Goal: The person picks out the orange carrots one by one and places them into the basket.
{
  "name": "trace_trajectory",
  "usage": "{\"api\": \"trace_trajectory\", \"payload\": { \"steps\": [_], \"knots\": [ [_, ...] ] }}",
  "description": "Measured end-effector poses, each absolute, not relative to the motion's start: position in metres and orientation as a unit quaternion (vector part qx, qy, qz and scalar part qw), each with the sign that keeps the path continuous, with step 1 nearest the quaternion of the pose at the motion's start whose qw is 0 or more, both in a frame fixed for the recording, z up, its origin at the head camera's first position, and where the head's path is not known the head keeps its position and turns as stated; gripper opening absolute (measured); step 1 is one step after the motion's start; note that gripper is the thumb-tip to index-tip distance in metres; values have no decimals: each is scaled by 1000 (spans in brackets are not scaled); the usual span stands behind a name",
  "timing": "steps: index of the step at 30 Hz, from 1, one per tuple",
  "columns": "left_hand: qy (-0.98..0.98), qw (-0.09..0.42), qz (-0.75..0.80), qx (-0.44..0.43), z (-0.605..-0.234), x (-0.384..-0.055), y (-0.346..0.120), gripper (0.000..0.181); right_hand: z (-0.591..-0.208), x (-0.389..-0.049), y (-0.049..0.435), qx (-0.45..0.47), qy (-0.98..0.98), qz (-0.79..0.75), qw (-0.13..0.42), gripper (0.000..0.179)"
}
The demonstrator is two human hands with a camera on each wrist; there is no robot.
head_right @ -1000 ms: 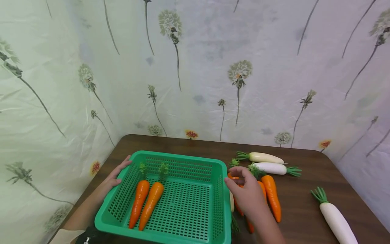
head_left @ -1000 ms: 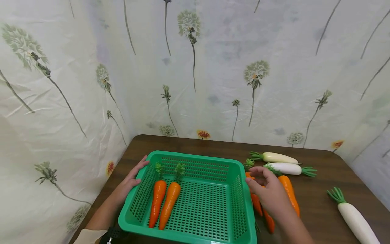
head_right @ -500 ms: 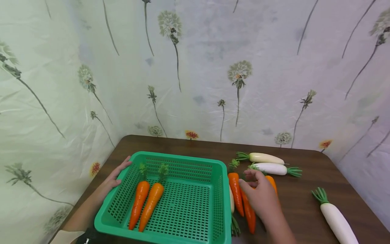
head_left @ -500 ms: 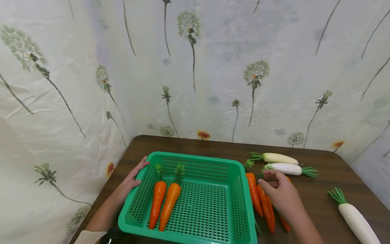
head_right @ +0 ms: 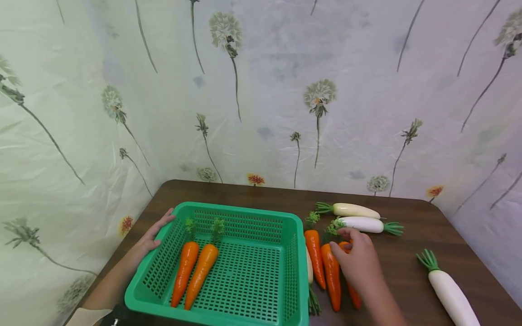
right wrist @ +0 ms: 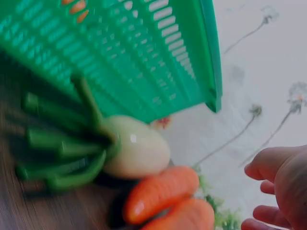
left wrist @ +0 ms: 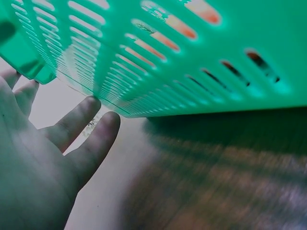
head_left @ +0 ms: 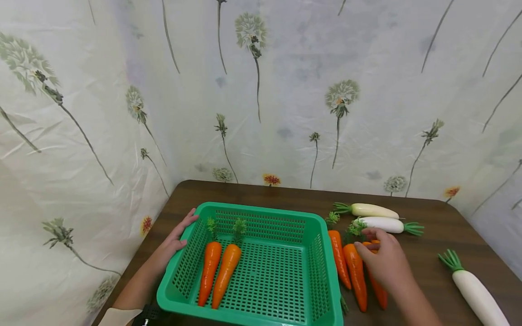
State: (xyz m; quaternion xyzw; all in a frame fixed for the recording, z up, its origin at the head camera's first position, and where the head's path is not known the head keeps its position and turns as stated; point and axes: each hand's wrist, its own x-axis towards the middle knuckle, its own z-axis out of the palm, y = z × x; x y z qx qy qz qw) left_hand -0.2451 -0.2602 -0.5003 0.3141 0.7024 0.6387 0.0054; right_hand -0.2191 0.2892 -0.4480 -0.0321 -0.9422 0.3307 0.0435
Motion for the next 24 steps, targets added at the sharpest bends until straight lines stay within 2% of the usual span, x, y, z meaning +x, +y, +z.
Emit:
{"api": "trace_trajectory", "payload": {
  "steps": [11, 18, 24],
  "knots": [
    [689, 12, 653, 314, -501, -248, -260, 61, -463, -221, 320, -54, -948, 308, 58, 60],
    [664, 0, 660, 351, -504, -254, -259, 64, -472, -222, 334, -44, -947, 315, 34, 66],
    [665, -1, 661, 348, -502, -252, -258, 64, -474, -226, 342, -56, -948, 313, 8, 70]
  ]
}}
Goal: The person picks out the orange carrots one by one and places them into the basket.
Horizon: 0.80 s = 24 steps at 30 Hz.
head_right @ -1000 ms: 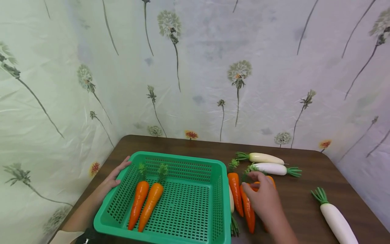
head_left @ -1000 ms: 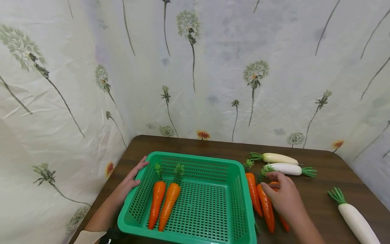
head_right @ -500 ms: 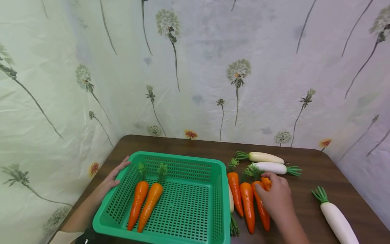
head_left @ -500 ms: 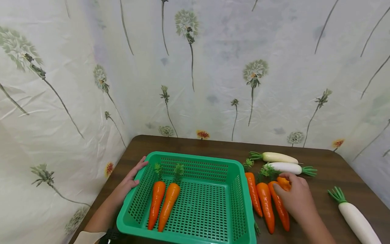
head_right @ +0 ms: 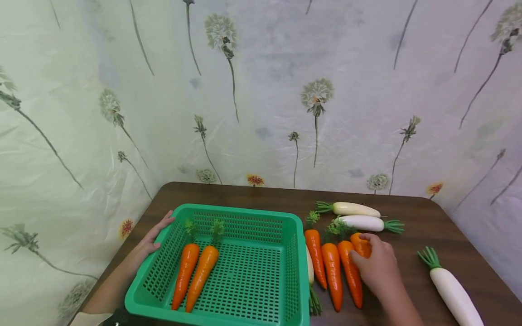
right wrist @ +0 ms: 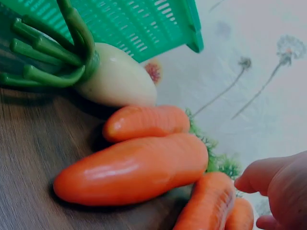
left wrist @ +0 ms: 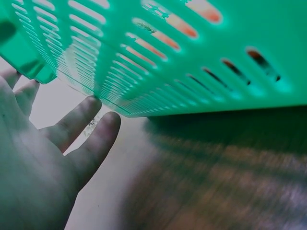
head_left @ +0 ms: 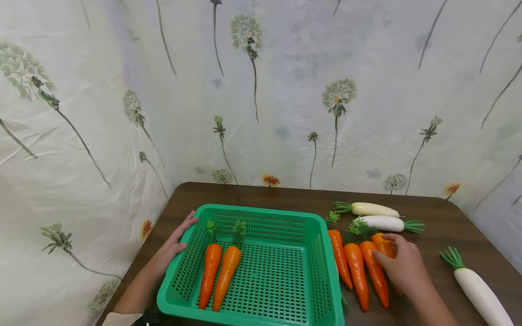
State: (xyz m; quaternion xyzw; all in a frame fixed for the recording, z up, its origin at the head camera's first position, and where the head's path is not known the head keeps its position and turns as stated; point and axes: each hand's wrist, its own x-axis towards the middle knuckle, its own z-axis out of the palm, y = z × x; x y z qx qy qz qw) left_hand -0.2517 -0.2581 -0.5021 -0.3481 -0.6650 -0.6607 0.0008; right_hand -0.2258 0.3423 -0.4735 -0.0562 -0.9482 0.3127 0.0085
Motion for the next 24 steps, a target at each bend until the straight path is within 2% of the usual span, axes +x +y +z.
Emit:
{"api": "trace_trajectory", "payload": {
  "steps": [6, 11, 18, 24],
  "knots": [
    [-680, -12, -660, -318, -502, -250, -259, 61, -478, -228, 353, -60, -936, 346, -27, 71],
    [-677, -5, -658, -330, -503, -251, -260, 62, -480, -228, 359, -82, -918, 384, -60, 71],
    [-676, 20, -650, -347, -503, -253, -260, 64, -485, -227, 360, -89, -915, 389, -61, 70],
    [-669, 0, -658, -345, -503, -251, -260, 62, -488, -225, 362, -96, -910, 398, -63, 70]
  ]
}}
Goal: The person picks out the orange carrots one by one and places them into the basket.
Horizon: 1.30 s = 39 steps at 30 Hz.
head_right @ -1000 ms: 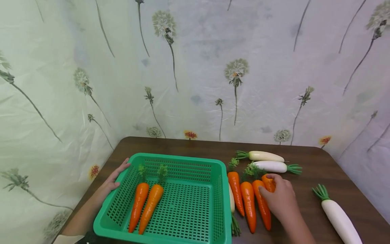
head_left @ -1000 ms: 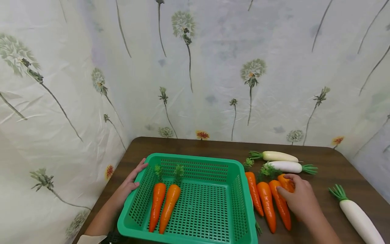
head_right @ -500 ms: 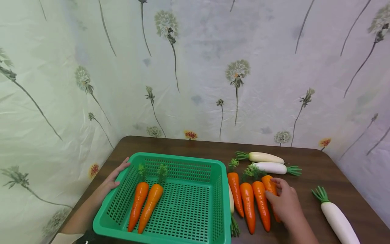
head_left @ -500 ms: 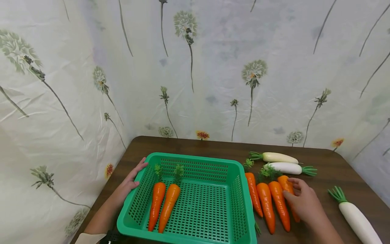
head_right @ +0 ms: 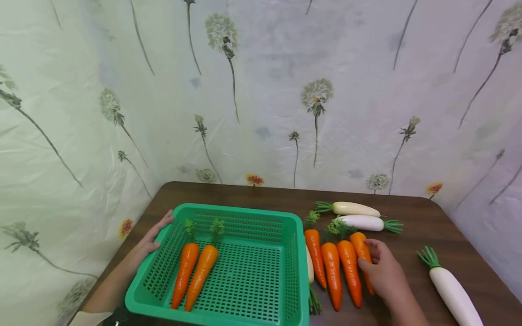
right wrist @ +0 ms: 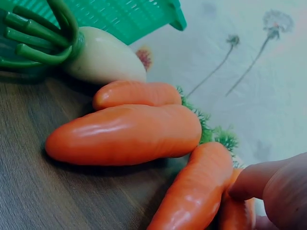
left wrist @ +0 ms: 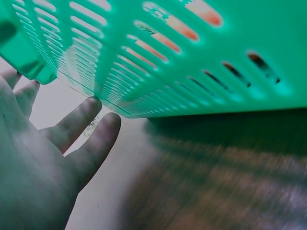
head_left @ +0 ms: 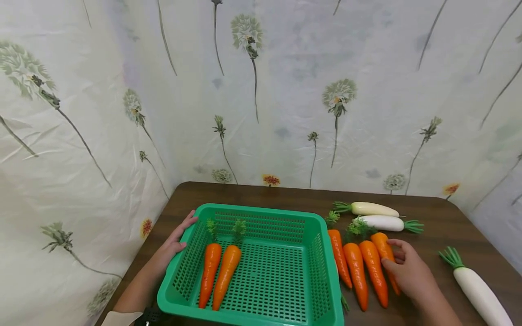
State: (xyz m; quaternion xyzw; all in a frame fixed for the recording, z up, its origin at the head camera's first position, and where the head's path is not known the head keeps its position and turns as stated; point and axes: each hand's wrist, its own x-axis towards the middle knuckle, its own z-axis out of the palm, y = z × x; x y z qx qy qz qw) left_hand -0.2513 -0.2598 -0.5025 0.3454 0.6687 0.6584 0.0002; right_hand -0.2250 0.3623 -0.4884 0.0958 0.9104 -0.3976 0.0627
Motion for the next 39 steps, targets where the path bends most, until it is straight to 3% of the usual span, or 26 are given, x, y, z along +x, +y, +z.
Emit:
{"api": "trace_trajectory", "payload": {
  "steps": [13, 39],
  "knots": [
    [692, 20, 654, 305, -497, -245, -259, 62, -489, -225, 362, 103, 917, -382, 52, 70],
    [678, -15, 646, 351, -502, -254, -259, 61, -487, -215, 357, 147, 901, -408, -2, 73]
  ]
}}
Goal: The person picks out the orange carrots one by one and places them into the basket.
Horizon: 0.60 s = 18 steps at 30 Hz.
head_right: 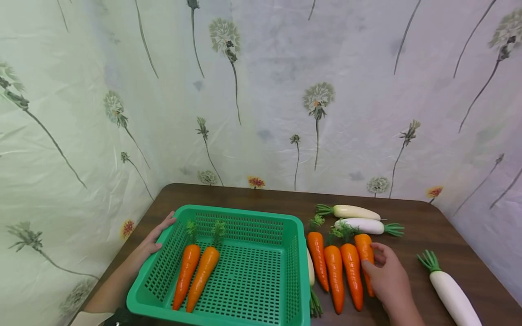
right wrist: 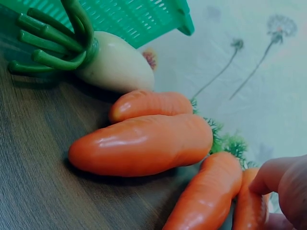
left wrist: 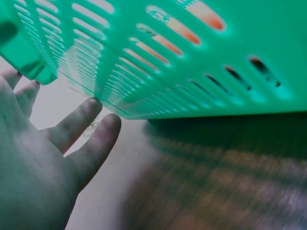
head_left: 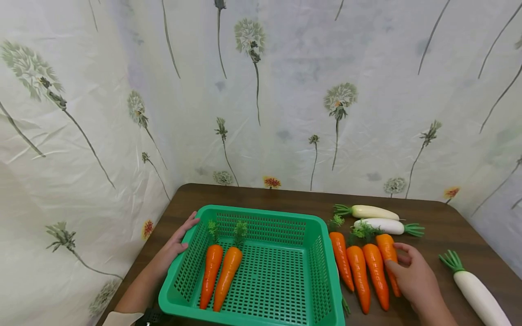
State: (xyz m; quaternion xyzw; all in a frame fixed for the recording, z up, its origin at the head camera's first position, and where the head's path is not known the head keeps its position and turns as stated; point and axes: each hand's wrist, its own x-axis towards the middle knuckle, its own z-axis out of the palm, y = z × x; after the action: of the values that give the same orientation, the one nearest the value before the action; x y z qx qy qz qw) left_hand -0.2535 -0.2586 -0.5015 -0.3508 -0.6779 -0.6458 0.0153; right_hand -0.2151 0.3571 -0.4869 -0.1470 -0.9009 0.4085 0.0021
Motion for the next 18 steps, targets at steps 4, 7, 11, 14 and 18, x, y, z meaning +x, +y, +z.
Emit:
{"api": "trace_trajectory", "payload": {
  "steps": [4, 7, 11, 14, 18],
  "knots": [
    [-677, 15, -646, -351, -502, -254, -259, 61, -486, -215, 357, -147, -896, 419, 2, 73],
    [-676, 14, -648, -351, -503, -254, -259, 62, -487, -214, 356, -145, -892, 428, 7, 73],
    [-673, 12, -650, -353, -503, -254, -259, 62, -488, -213, 355, -143, -887, 439, 14, 72],
    [-672, 14, -650, -354, -504, -255, -259, 63, -488, -212, 355, -144, -885, 443, 19, 73],
    [-672, 13, -650, -355, -504, -254, -259, 62, -488, -211, 353, -151, -881, 447, 27, 72]
  ]
}}
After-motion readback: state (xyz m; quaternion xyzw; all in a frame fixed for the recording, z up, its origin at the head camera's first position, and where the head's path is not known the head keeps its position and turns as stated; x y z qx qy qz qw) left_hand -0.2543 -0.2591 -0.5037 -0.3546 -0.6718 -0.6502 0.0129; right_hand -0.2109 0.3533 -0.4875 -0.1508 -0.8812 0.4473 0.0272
